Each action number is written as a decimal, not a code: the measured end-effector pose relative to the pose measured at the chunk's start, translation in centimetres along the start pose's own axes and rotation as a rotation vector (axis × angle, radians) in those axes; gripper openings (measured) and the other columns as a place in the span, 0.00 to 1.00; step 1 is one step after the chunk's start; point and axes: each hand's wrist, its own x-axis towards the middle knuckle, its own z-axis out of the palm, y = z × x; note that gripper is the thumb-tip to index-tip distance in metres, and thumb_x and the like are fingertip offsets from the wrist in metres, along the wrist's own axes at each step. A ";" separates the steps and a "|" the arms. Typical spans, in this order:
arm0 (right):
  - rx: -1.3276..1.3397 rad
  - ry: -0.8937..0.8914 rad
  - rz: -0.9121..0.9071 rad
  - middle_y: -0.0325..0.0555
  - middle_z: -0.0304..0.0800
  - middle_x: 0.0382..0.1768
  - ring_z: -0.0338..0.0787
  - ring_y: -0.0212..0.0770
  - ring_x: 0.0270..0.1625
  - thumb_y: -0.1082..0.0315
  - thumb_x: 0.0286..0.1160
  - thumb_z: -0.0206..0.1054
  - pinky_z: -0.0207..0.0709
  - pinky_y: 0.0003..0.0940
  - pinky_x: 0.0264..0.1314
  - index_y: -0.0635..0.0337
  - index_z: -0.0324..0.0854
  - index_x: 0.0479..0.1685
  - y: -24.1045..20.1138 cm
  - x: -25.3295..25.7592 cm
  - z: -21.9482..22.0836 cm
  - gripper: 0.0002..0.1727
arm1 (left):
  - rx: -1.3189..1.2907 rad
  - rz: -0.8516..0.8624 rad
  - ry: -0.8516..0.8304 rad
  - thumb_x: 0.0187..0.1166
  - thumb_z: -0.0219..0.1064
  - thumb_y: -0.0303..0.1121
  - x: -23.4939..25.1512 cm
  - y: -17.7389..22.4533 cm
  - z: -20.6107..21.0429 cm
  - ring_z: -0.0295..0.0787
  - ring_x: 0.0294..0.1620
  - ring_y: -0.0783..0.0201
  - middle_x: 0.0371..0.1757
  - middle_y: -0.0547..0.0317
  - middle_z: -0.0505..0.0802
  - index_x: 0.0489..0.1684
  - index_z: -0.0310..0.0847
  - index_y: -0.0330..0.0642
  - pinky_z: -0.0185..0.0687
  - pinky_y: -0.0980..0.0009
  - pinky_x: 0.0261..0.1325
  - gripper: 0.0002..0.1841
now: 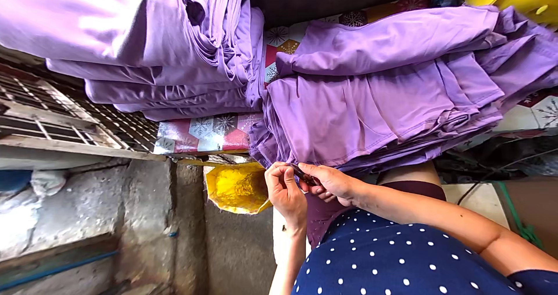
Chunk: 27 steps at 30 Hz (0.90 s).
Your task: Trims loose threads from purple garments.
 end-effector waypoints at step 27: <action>0.142 0.186 -0.182 0.26 0.55 0.10 0.52 0.21 0.09 0.47 0.97 0.34 0.46 0.16 0.12 0.50 0.69 0.26 0.4 0.1 -1.8 0.30 | -0.306 -0.773 0.537 0.97 0.39 0.33 2.0 -2.7 -3.9 0.93 0.38 0.66 0.44 0.56 0.84 0.59 0.64 0.36 0.92 0.70 0.46 0.12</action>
